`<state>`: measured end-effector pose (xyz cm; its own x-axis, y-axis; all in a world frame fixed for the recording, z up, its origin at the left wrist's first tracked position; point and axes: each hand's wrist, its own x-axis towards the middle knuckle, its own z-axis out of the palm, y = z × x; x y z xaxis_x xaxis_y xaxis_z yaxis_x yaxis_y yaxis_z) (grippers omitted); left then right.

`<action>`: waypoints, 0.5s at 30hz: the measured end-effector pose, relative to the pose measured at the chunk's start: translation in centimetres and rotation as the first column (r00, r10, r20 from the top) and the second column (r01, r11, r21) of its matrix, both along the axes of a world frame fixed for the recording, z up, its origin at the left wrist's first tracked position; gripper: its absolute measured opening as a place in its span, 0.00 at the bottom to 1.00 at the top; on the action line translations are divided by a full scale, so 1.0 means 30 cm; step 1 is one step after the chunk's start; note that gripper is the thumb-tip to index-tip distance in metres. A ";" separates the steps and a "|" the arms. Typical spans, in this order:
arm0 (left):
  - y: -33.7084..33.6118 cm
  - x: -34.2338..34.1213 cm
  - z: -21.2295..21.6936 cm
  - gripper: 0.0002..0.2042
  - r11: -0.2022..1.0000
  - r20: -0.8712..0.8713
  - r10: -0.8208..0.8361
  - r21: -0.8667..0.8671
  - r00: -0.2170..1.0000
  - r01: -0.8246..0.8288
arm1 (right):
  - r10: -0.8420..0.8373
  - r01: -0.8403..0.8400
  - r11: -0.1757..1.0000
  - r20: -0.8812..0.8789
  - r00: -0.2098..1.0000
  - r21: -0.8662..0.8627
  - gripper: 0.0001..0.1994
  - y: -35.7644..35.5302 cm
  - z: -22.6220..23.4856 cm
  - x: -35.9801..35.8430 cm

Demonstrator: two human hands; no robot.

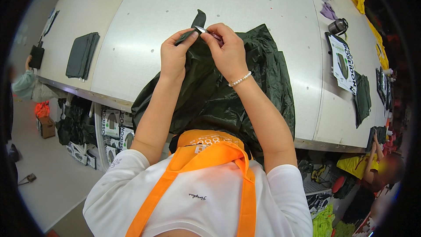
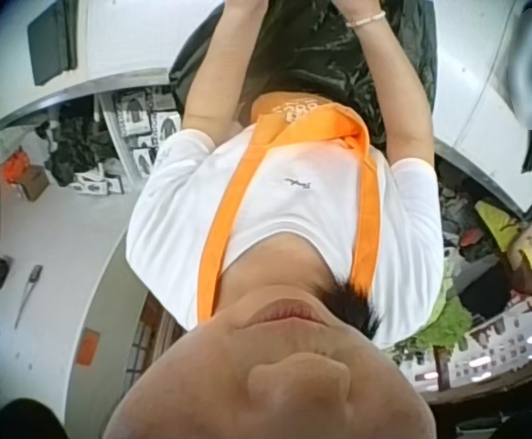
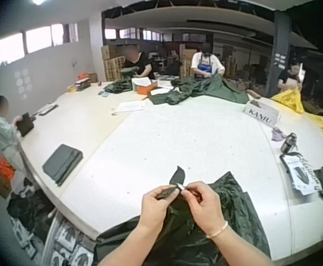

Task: The person folds a dark green jacket on a white table. They smooth the fabric, fold the sleeves inward, fold the sides toward the center, and then fold the jacket in half. The person handles the jacket by hand throughout the process.

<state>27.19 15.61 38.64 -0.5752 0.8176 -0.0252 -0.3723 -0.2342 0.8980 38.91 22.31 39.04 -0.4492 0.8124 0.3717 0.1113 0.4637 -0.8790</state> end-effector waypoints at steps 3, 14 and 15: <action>0.005 -0.005 -0.016 0.08 1.000 0.053 0.004 -0.003 0.999 -0.003 | -0.014 0.012 0.998 -0.032 0.999 -0.054 0.08 -0.005 0.003 0.002; 0.007 -0.009 -0.006 0.07 0.999 0.226 -0.044 0.001 0.973 0.044 | -0.006 -0.007 0.992 -0.106 0.994 -0.124 0.09 -0.023 -0.034 -0.014; 0.007 -0.008 -0.005 0.06 0.999 0.233 -0.044 -0.001 0.971 0.046 | -0.014 0.002 0.993 -0.095 0.995 -0.120 0.09 -0.024 -0.033 -0.015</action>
